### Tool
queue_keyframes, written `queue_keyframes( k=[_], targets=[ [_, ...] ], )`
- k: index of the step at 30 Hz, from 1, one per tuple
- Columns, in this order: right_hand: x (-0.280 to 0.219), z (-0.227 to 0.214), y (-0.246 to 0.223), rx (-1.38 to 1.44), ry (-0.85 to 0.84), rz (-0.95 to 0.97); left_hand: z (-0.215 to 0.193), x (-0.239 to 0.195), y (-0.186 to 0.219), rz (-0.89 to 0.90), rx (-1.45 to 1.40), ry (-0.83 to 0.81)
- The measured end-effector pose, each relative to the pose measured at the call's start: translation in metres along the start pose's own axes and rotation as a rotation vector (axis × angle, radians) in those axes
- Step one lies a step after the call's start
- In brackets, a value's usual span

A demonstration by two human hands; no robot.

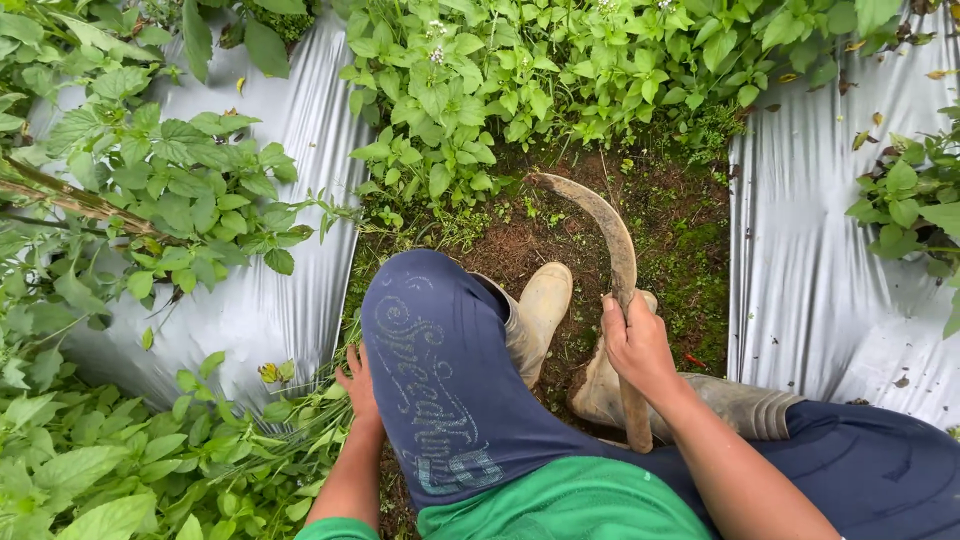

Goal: Removing weeds from a garden bed using a sickle and hands

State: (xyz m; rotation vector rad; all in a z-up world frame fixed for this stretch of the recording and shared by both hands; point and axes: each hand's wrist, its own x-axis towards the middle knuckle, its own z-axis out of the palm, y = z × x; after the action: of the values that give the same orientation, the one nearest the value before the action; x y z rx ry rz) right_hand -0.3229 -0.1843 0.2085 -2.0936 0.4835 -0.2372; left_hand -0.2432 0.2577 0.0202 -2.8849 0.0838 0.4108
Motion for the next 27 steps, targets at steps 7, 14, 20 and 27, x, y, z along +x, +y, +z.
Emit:
queue_keyframes(
  k=[7,14,20,27],
  targets=[
    [-0.003,-0.002,0.002,0.004,0.075,0.033,0.059,0.009,0.004,0.006,-0.089,-0.346],
    [0.0,-0.008,-0.05,0.118,0.123,-0.033,0.019,0.014,-0.008,0.012,-0.43,-0.444],
    [0.019,0.006,-0.072,0.184,0.112,-0.108,-0.011,0.039,-0.075,0.06,-0.479,-0.265],
    [0.077,-0.01,-0.109,0.313,0.121,-0.27,-0.361,0.003,-0.062,0.088,-0.675,0.032]
  ],
)
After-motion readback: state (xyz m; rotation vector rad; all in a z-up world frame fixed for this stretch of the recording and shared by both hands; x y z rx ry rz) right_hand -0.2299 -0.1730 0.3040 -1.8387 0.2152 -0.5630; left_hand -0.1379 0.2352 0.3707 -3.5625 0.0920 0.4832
